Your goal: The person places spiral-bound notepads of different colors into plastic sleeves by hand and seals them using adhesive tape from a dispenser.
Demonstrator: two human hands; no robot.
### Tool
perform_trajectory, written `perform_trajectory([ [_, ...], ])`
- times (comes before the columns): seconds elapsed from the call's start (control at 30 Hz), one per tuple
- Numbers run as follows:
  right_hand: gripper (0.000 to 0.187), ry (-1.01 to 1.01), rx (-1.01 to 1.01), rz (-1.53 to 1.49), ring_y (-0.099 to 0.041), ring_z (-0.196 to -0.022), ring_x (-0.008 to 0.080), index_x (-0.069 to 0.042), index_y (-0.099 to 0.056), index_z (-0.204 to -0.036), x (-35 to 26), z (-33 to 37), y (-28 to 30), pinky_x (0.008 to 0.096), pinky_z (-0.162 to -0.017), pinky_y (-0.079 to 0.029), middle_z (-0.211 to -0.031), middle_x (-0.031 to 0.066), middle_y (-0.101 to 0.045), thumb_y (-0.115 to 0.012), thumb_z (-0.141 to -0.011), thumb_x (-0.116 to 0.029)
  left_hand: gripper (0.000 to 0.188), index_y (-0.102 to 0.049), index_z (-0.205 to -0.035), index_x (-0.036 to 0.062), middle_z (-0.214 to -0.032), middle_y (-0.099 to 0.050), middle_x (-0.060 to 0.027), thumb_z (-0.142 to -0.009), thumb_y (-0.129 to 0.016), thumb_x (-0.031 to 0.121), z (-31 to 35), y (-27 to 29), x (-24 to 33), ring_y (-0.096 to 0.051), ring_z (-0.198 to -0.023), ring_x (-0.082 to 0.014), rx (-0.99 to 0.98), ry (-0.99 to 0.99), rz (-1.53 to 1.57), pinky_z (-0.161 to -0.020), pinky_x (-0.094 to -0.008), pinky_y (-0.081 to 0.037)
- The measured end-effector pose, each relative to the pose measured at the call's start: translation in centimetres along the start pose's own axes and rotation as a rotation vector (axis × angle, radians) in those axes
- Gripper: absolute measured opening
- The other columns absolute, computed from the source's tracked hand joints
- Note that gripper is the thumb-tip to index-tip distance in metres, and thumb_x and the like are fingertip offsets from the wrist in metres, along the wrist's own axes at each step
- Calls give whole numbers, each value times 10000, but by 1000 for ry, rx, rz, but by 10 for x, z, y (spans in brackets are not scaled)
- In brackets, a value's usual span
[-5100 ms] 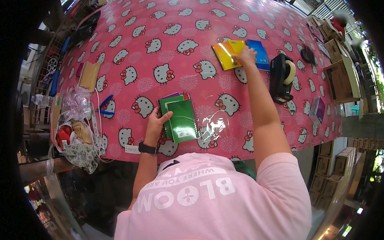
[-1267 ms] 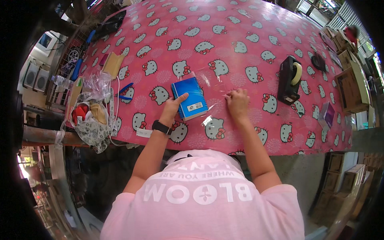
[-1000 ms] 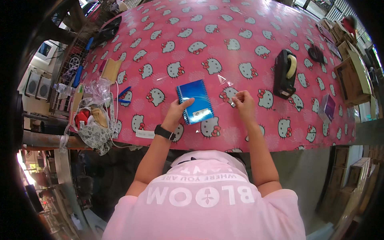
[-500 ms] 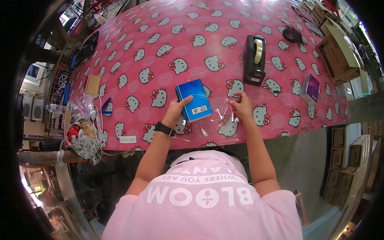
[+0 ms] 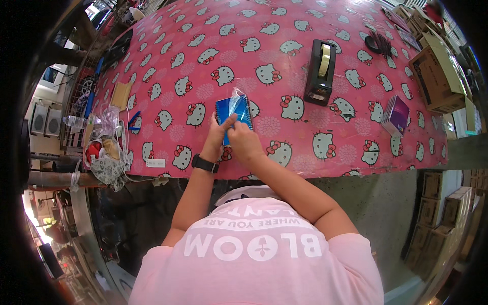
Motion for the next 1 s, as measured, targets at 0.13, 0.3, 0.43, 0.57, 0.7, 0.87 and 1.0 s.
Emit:
perform_trajectory([
  [0.13,266,95,-271,-222,-558,-850,317,-16,-552,-954,-5,19,-1,415,-697,-474,-922,145,-540,-597,-692,-26,871,-364,-1233,-87,-1138,-520,-222,-658,-767,429,-11,12,-11,-502,-1091,-332,35,-231,-452,-919,-415,-401],
  [0.3,216,45,74,-115,-579,-813,299,-16,-569,-907,2,42,35,400,-680,-475,-835,132,-576,-618,-697,-31,853,-357,-1261,-74,-1146,-518,-252,-676,-754,403,-20,18,-45,-517,-1069,-363,118,-242,-281,-907,-425,-406],
  [0.43,221,78,-407,-494,-594,-818,234,-31,-597,-934,19,57,20,347,-712,-474,-854,124,-615,-662,-724,-59,838,-344,-1276,-73,-1166,-510,-268,-697,-741,384,-28,20,-56,-508,-1084,-369,137,-255,-305,-910,-422,-404],
  [0.57,244,-136,-155,-796,-573,-873,148,-44,-596,-1062,50,9,44,296,-774,-458,-937,87,-622,-589,-843,-151,818,-319,-1289,-81,-1177,-507,-273,-723,-722,350,-17,13,-44,-510,-1091,-364,83,-182,-254,-912,-418,-405],
  [0.7,329,-60,192,-471,-570,-857,162,-13,-559,-1146,51,-3,6,301,-783,-450,-955,105,-624,-549,-875,-199,789,-300,-1305,-73,-1159,-526,-258,-746,-706,307,-24,21,-46,-526,-1073,-350,115,-234,-255,-898,-410,-415],
  [0.87,446,-335,105,-641,-597,-706,250,29,-496,-1213,67,-23,-21,330,-682,-470,-915,211,-616,-587,-844,-204,771,-252,-1344,-60,-1216,-474,-272,-771,-662,255,-10,12,-28,-461,-1146,-365,4,-113,-19,-948,-409,-373],
  [1.0,476,-217,121,-396,-542,-912,292,-33,-431,-1298,54,-23,-29,360,-817,-427,-1121,197,-555,-557,-846,-109,751,-207,-1372,-50,-1296,-385,-290,-820,-580,296,-11,29,-51,-362,-1226,-382,118,-92,-210,-980,-414,-341],
])
Point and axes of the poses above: each hand's wrist, its own z-axis away from the middle knuckle, its own y-axis out of the back of the hand, x = y × z, the point moved 3 cm from there along -z, towards the middle knuckle
